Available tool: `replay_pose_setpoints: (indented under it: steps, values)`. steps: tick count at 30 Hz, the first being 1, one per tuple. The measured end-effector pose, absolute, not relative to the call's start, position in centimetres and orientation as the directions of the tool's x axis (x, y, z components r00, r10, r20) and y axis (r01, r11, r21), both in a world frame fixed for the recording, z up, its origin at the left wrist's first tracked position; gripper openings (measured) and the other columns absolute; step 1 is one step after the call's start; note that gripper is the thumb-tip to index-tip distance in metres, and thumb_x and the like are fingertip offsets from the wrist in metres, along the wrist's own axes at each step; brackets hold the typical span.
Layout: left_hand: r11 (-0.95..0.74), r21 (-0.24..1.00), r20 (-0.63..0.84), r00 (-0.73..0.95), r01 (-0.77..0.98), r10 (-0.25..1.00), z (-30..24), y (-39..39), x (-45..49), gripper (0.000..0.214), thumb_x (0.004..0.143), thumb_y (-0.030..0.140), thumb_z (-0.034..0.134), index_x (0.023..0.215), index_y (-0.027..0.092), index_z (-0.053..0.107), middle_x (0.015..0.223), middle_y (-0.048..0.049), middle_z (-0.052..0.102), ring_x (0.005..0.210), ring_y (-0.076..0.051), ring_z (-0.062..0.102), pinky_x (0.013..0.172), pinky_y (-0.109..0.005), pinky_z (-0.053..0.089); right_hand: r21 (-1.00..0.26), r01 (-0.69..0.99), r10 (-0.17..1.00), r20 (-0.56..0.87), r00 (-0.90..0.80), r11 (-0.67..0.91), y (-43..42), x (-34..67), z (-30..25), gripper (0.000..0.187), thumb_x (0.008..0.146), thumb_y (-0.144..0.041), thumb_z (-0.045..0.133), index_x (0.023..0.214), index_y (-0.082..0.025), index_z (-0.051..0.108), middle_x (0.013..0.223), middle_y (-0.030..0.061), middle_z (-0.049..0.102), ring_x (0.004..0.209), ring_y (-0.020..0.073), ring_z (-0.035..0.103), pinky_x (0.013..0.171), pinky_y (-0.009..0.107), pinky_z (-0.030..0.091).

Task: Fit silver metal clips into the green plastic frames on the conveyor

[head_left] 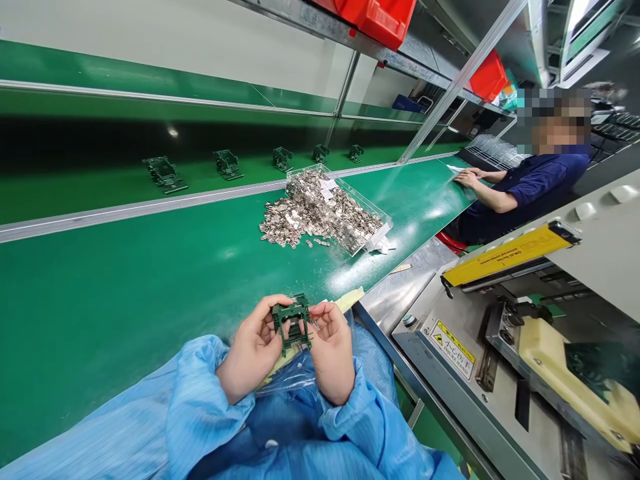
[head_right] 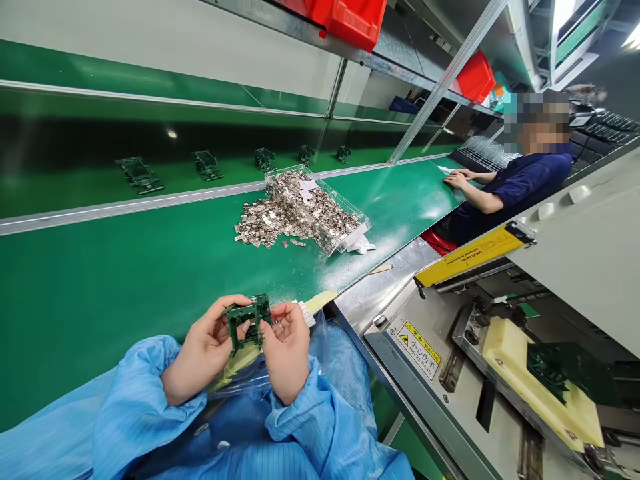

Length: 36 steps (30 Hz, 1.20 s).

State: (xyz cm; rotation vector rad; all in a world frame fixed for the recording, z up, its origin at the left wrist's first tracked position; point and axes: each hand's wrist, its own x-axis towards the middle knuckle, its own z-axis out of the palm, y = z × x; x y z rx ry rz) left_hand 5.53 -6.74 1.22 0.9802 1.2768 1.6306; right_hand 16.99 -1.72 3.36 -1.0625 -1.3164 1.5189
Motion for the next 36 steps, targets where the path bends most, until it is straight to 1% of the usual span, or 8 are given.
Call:
replay_pose_setpoints:
  steps: [7, 12, 18, 21, 25, 28, 30, 36]
  values:
    - [-0.092, 0.989, 0.044, -0.372, -0.113, 0.927, 1.9, -7.4, 5.7, 0.027, 0.081, 0.026, 0.063, 0.107, 0.021, 0.056, 0.088, -0.0011, 0.062, 0.078, -0.011, 0.061, 0.068, -0.015, 0.05, -0.979, -0.151, 0.949, -0.087, -0.304, -0.138, -2.2, 17.0, 3.4, 0.032, 0.065, -0.021, 0.071, 0.074, -0.022, 0.041, 0.072, -0.004, 0.052, 0.064, 0.0123, 0.049, 0.06, 0.024, 0.041]
    - [-0.078, 0.995, 0.055, -0.336, -0.055, 0.94, 2.0, -8.1, 6.1, 0.028, 0.081, 0.028, 0.064, 0.108, 0.021, 0.056, 0.089, -0.0013, 0.063, 0.074, -0.01, 0.061, 0.066, -0.015, 0.05, -0.961, -0.2, 0.945, -0.125, -0.303, -0.191, -3.0, 17.7, 3.2, 0.032, 0.066, -0.024, 0.071, 0.072, -0.023, 0.04, 0.07, -0.0044, 0.051, 0.061, 0.0124, 0.049, 0.058, 0.025, 0.041]
    - [-0.062, 0.997, 0.071, -0.218, 0.05, 0.973, 2.0, -8.6, 6.4, 0.029, 0.082, 0.027, 0.063, 0.11, 0.022, 0.056, 0.081, 0.0006, 0.061, 0.064, -0.009, 0.057, 0.058, -0.015, 0.048, -0.977, -0.18, 0.968, -0.073, -0.241, -0.118, -4.1, 20.3, 3.3, 0.021, 0.07, -0.027, 0.069, 0.077, -0.022, 0.05, 0.072, -0.0025, 0.053, 0.064, 0.0128, 0.049, 0.057, 0.023, 0.041]
    - [-0.105, 0.991, 0.124, -0.307, 0.08, 0.944, 2.0, -7.4, 5.7, 0.03, 0.079, 0.028, 0.067, 0.106, 0.021, 0.057, 0.088, -0.0011, 0.063, 0.069, -0.01, 0.058, 0.06, -0.015, 0.049, -0.994, -0.074, 0.985, -0.071, -0.159, -0.083, -4.1, 23.1, 1.8, 0.018, 0.078, -0.035, 0.064, 0.084, -0.02, 0.058, 0.078, 0.0011, 0.059, 0.07, 0.0148, 0.053, 0.061, 0.025, 0.044]
    - [-0.145, 0.988, 0.111, -0.391, -0.057, 0.914, 2.0, -3.4, 6.4, 0.042, 0.068, 0.028, 0.077, 0.101, 0.019, 0.054, 0.083, 0.0005, 0.062, 0.077, -0.012, 0.062, 0.067, -0.017, 0.05, -0.987, 0.056, 0.983, -0.155, -0.097, -0.151, -3.0, 25.2, -1.6, 0.03, 0.075, -0.048, 0.067, 0.079, -0.018, 0.063, 0.071, 0.0017, 0.063, 0.067, 0.0171, 0.056, 0.061, 0.028, 0.044]
    - [-0.139, 0.965, 0.064, -0.317, -0.221, 0.946, 1.9, -0.6, 8.9, 0.044, 0.067, 0.031, 0.077, 0.101, 0.018, 0.051, 0.089, -0.0019, 0.065, 0.087, -0.015, 0.064, 0.076, -0.021, 0.051, -0.991, 0.006, 0.975, -0.129, -0.181, -0.13, -1.8, 24.2, -3.0, 0.037, 0.075, -0.053, 0.067, 0.079, -0.017, 0.064, 0.07, 0.0018, 0.064, 0.066, 0.0169, 0.057, 0.063, 0.029, 0.044]
    - [-0.129, 0.952, 0.049, -0.275, -0.279, 0.96, 1.6, 0.3, 10.5, 0.047, 0.069, 0.034, 0.076, 0.105, 0.018, 0.049, 0.092, -0.0035, 0.067, 0.088, -0.017, 0.066, 0.077, -0.025, 0.052, -0.993, -0.024, 0.972, -0.11, -0.21, -0.118, -1.3, 23.0, -3.2, 0.039, 0.075, -0.056, 0.065, 0.074, -0.016, 0.063, 0.065, 0.0006, 0.061, 0.06, 0.015, 0.053, 0.059, 0.028, 0.042]
    - [-0.158, 0.965, 0.084, -0.324, -0.211, 0.942, 0.8, 0.0, 11.4, 0.045, 0.075, 0.035, 0.071, 0.111, 0.019, 0.048, 0.096, -0.0048, 0.068, 0.09, -0.016, 0.066, 0.079, -0.025, 0.053, -0.999, 0.009, 0.992, -0.048, -0.119, -0.047, -1.1, 21.5, -3.5, 0.047, 0.087, -0.058, 0.051, 0.063, -0.018, 0.055, 0.057, -0.0007, 0.052, 0.056, 0.0138, 0.046, 0.054, 0.026, 0.036]
